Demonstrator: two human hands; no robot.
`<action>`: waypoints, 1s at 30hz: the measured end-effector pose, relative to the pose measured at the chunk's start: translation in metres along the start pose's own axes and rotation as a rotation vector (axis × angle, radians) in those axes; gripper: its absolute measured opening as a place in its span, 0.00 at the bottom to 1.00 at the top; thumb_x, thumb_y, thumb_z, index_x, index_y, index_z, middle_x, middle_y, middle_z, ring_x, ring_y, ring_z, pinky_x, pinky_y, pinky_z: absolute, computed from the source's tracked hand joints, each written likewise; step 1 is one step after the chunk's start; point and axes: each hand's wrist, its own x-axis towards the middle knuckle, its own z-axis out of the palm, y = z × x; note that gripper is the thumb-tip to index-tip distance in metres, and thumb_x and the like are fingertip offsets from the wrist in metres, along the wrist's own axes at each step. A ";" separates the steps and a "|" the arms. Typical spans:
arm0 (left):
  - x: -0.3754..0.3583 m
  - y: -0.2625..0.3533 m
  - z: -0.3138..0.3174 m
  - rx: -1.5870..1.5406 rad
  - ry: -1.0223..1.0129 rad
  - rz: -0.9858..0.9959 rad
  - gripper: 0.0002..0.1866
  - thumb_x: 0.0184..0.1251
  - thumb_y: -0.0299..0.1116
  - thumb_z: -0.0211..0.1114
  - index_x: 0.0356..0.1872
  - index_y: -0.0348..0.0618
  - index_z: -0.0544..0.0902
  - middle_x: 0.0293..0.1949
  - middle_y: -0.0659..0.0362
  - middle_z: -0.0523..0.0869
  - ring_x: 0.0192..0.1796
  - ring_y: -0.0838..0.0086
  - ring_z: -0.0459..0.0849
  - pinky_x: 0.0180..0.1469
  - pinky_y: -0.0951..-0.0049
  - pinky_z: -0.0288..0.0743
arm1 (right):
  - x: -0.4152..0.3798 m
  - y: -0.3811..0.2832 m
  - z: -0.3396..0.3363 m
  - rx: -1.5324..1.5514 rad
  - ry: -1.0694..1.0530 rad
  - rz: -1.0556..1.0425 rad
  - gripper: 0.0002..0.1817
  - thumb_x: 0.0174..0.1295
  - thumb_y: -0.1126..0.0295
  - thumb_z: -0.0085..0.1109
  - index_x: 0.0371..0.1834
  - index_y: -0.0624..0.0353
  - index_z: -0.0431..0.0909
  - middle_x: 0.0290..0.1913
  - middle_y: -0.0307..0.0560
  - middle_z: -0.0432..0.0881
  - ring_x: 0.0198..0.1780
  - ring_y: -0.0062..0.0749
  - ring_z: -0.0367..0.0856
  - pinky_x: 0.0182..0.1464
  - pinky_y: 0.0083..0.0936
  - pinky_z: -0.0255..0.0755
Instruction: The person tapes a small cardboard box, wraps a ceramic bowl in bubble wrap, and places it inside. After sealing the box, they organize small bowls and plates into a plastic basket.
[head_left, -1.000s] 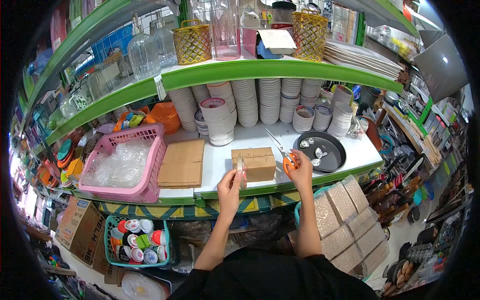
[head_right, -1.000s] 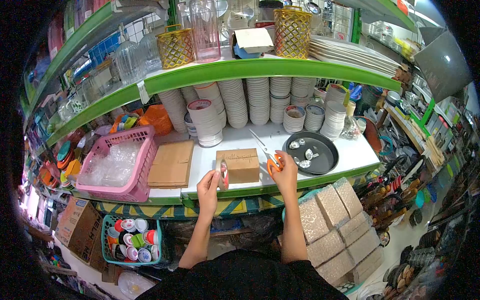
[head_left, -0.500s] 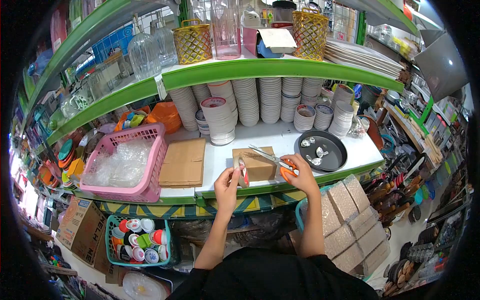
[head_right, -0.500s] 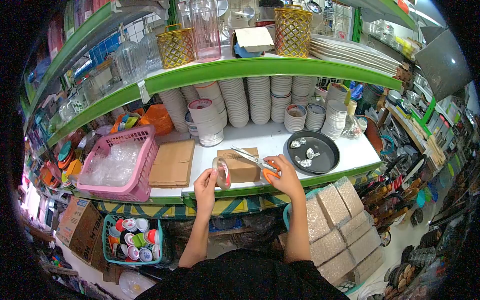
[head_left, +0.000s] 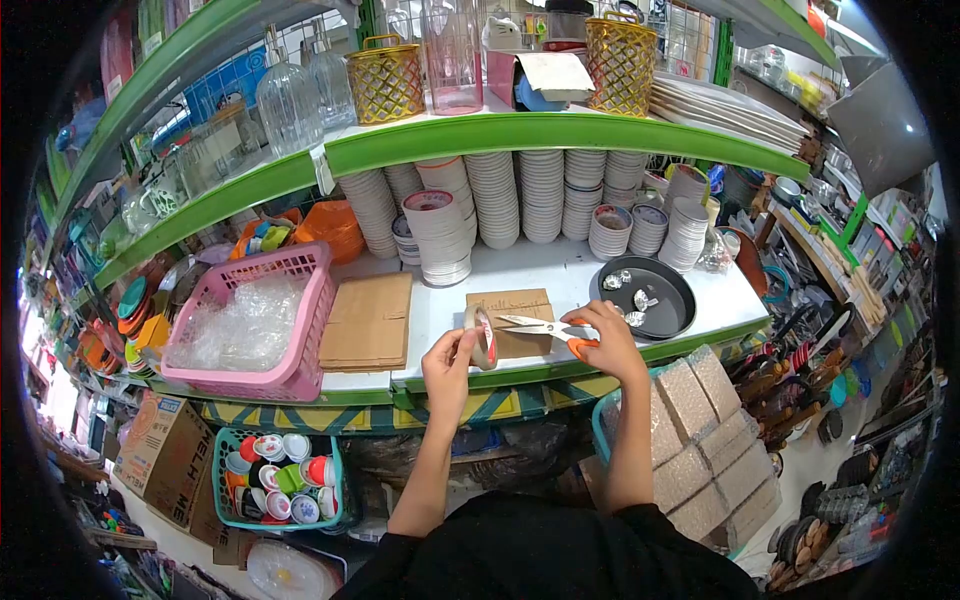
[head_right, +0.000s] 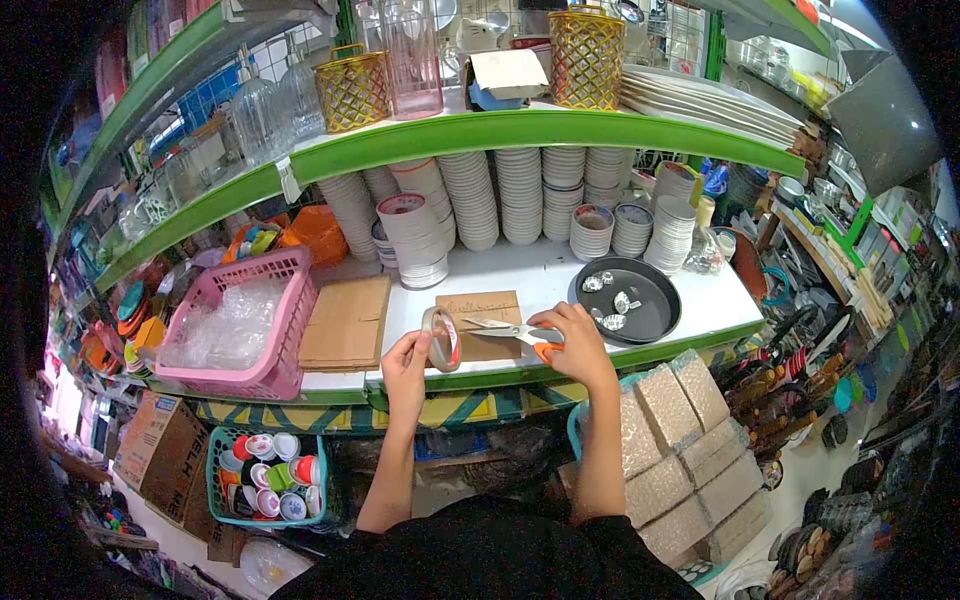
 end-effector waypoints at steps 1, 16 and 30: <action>0.000 0.001 0.000 0.007 -0.004 0.005 0.14 0.70 0.35 0.60 0.43 0.31 0.83 0.33 0.61 0.84 0.31 0.85 0.78 0.33 0.83 0.73 | 0.002 -0.003 0.000 0.000 -0.029 0.009 0.20 0.39 0.78 0.62 0.40 0.53 0.81 0.36 0.43 0.76 0.42 0.41 0.70 0.48 0.32 0.67; -0.004 -0.001 0.002 0.063 -0.044 -0.015 0.13 0.69 0.34 0.60 0.43 0.32 0.83 0.31 0.65 0.83 0.31 0.88 0.74 0.32 0.86 0.66 | 0.026 -0.010 0.018 -0.023 -0.062 -0.056 0.21 0.40 0.80 0.63 0.42 0.53 0.82 0.38 0.44 0.78 0.45 0.42 0.72 0.50 0.33 0.69; -0.009 -0.009 0.008 0.087 -0.088 0.082 0.09 0.66 0.30 0.64 0.40 0.35 0.82 0.27 0.66 0.79 0.30 0.88 0.73 0.30 0.86 0.66 | 0.027 -0.002 0.023 -0.029 -0.026 -0.076 0.18 0.41 0.81 0.61 0.38 0.53 0.84 0.36 0.43 0.80 0.45 0.41 0.74 0.50 0.33 0.69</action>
